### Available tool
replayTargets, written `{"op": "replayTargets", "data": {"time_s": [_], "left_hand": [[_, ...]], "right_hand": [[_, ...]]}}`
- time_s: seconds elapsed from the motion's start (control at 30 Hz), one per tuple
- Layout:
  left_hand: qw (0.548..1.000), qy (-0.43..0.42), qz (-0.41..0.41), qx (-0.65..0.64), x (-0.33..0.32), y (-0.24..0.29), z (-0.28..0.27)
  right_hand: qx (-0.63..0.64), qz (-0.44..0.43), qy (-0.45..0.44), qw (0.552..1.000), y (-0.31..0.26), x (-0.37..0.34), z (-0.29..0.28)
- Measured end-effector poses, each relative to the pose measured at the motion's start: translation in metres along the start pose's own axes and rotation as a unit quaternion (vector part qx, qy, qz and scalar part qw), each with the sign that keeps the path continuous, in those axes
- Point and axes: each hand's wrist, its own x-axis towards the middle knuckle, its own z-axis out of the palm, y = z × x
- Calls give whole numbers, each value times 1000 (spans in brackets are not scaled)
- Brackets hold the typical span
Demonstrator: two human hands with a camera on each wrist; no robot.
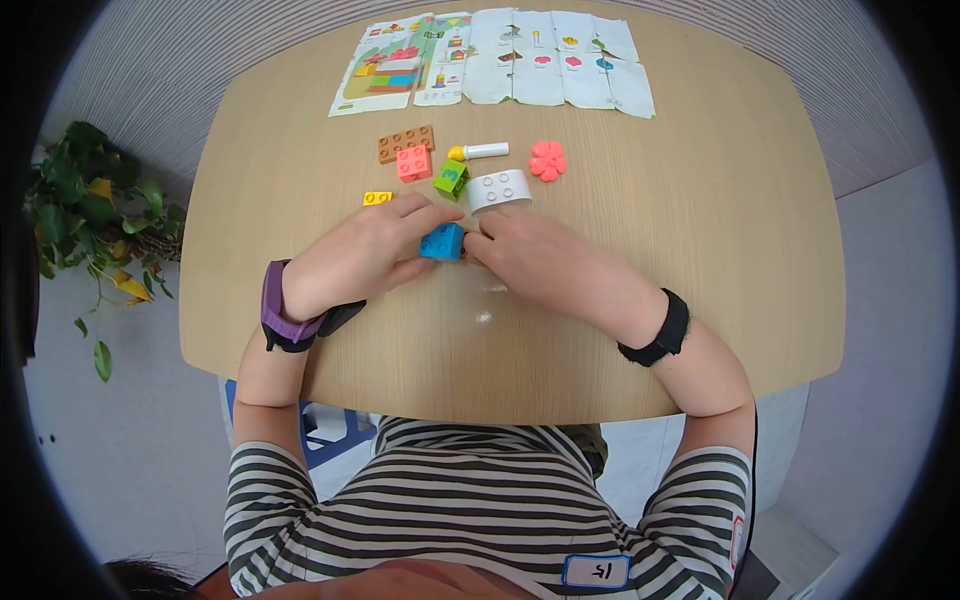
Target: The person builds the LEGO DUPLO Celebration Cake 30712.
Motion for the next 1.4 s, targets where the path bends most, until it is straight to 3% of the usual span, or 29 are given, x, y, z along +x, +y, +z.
{"op": "replayTargets", "data": {"time_s": [0.13,0.33,0.73,1.23,1.4], "left_hand": [[998,-36,-29,34,1,5,1],[996,-23,-36,77,1,0,9],[993,-48,-49,101,4,3,11],[990,4,-42,133,1,3,30],[987,-2,-35,156,-2,-1,30]], "right_hand": [[-14,-9,-6,1000,1,1,-1],[8,42,-6,999,-5,2,-6],[-24,26,-7,999,-4,2,-7],[-44,35,-33,998,-10,9,-4],[2,17,-45,999,-7,10,-14]]}}
